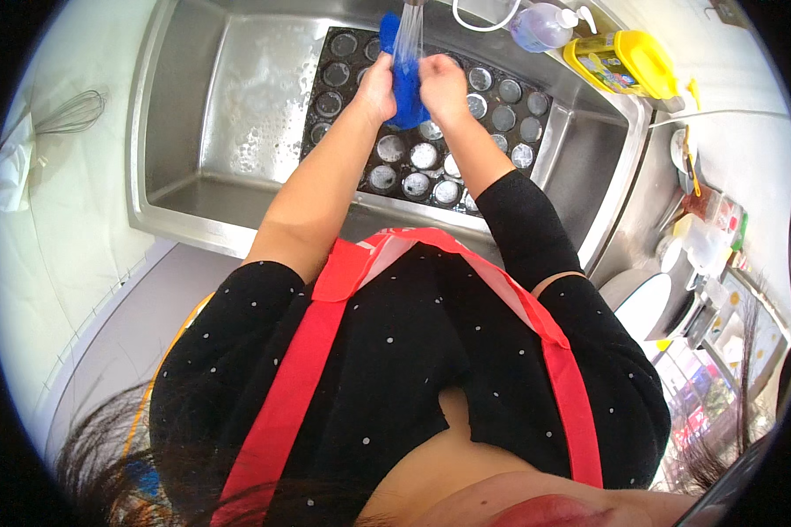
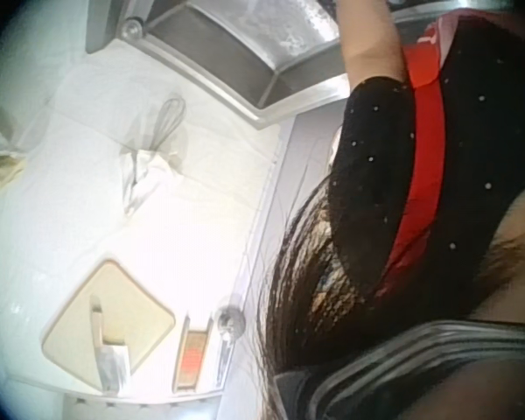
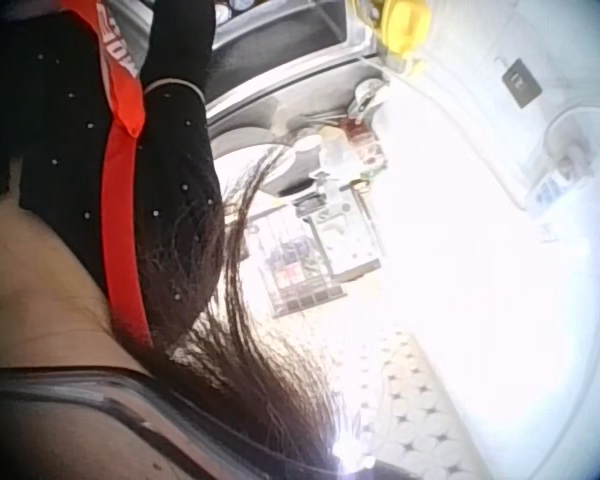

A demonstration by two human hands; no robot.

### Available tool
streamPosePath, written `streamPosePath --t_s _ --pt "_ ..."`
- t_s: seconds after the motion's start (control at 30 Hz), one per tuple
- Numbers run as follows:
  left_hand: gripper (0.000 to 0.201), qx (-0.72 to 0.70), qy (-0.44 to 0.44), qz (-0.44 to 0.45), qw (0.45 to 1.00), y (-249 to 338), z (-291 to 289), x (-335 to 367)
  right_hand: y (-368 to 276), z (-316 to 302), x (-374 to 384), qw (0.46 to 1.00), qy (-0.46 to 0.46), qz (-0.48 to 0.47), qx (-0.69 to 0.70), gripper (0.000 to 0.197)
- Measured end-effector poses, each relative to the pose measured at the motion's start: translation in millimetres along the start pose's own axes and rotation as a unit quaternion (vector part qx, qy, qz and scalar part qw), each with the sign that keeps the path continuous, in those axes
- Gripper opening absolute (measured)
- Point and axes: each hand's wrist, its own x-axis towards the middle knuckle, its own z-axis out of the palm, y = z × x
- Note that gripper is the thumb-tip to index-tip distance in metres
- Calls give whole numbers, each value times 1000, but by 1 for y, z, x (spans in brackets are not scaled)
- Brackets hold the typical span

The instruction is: The person washes a metal baking tray with circular indentations in a sink using a blue cloth and water, then lifts the tray to rinse it and sets it aside.

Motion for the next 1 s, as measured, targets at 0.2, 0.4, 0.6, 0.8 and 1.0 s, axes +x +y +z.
streamPosePath --t_s 0.2,0.4,0.6,0.8,1.0 --pt "45 -22 -41 -4 999 13 -13 -8 -26 -11 4 856 -44 183 482 13" --pt "28 37 -22 -35 998 3 -28 -3 -37 -16 7 746 -127 241 607 18" --pt "20 -132 -3 81 988 13 -25 -3 -29 -27 17 884 -271 280 259 37" --pt "34 -76 75 0 994 -2 -75 24 -24 17 -20 944 -76 126 295 15" --pt "38 -172 -177 -144 958 -7 -91 7 -36 33 -75 985 -125 -43 111 13"
